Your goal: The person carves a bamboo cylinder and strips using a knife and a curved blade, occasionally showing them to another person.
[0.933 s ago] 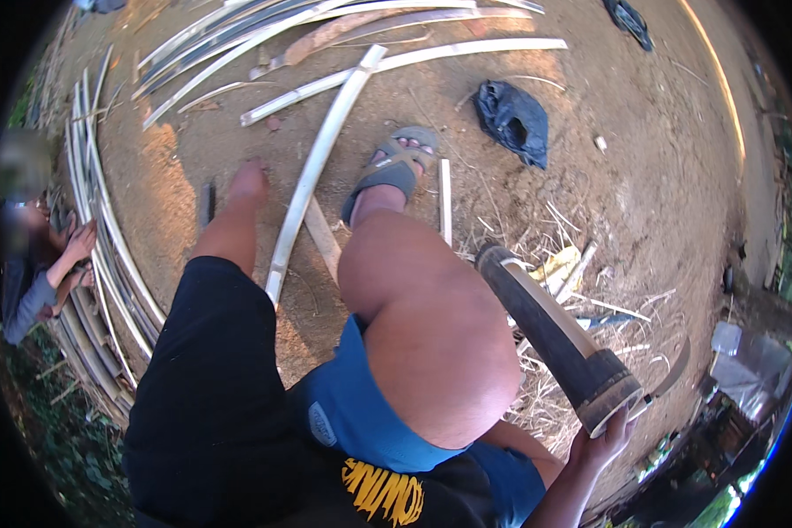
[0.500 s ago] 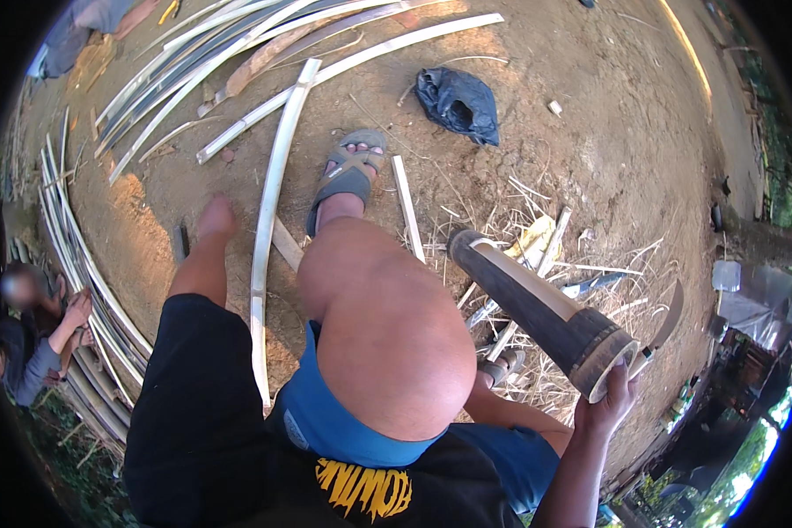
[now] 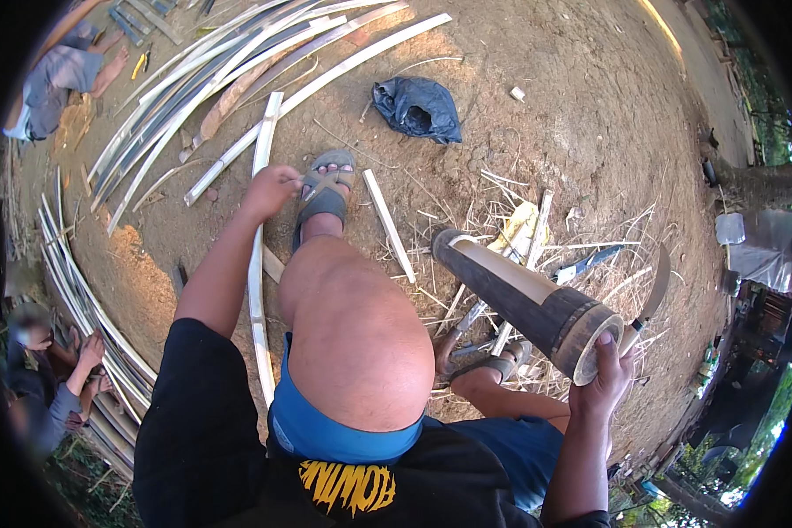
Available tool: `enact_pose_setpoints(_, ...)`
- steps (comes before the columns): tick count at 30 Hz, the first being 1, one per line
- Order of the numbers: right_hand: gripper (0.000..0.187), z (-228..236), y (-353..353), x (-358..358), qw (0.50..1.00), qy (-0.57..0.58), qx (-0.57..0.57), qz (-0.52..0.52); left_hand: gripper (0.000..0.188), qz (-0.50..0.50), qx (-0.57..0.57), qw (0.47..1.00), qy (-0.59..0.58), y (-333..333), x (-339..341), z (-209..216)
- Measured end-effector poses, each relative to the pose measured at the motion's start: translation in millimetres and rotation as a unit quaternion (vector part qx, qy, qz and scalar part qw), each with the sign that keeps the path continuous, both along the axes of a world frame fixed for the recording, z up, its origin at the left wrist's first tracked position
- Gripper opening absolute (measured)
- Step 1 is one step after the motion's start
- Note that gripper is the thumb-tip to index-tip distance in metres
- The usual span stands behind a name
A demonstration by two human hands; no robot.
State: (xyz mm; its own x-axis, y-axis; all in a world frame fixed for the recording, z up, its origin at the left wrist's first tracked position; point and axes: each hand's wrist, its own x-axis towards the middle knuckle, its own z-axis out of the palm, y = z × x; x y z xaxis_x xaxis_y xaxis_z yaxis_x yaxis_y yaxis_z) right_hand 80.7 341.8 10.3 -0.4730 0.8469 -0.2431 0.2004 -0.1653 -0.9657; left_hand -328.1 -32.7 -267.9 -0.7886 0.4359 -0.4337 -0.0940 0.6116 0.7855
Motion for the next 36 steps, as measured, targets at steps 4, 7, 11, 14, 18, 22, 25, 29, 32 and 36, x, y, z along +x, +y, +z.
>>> enact_pose_setpoints(4,0.040,2,-3,-5,1.000,0.002,-0.008,-0.002,0.014,-0.061,0.016,0.998,-0.018,94,-19,22)
enact_pose_setpoints(7,0.045,4,-4,-4,1.000,-0.002,-0.025,-0.010,0.018,-0.043,0.067,0.997,-0.017,161,-37,31)
enact_pose_setpoints(11,0.043,9,-9,-9,1.000,0.009,-0.029,-0.003,0.029,-0.038,0.034,0.998,0.023,188,-47,31)
enact_pose_setpoints(14,0.040,7,-10,-9,0.999,0.022,-0.023,-0.018,0.051,-0.042,0.024,0.999,0.008,162,-32,55)
enact_pose_setpoints(18,0.033,4,-12,-9,0.998,0.044,-0.036,-0.015,0.058,-0.156,0.158,0.974,-0.051,80,41,81)
enact_pose_setpoints(22,0.039,-6,-9,5,0.998,0.050,-0.024,0.011,0.059,0.049,0.261,0.909,-0.322,-11,141,71)
enact_pose_setpoints(25,0.039,0,-18,2,0.999,0.044,-0.022,0.016,0.063,0.142,0.203,0.917,-0.313,-77,212,-1)
enact_pose_setpoints(29,0.035,-2,-30,5,0.999,0.041,0.006,-0.012,0.066,0.202,0.305,0.857,-0.362,-36,220,96)
enact_pose_setpoints(32,0.038,13,-45,6,1.000,0.015,0.009,0.014,0.068,0.253,0.378,0.799,-0.393,-14,236,168)
enact_pose_setpoints(36,0.043,2,-60,16,0.998,-0.013,0.031,0.058,0.077,0.134,0.340,0.900,-0.236,-21,239,233)
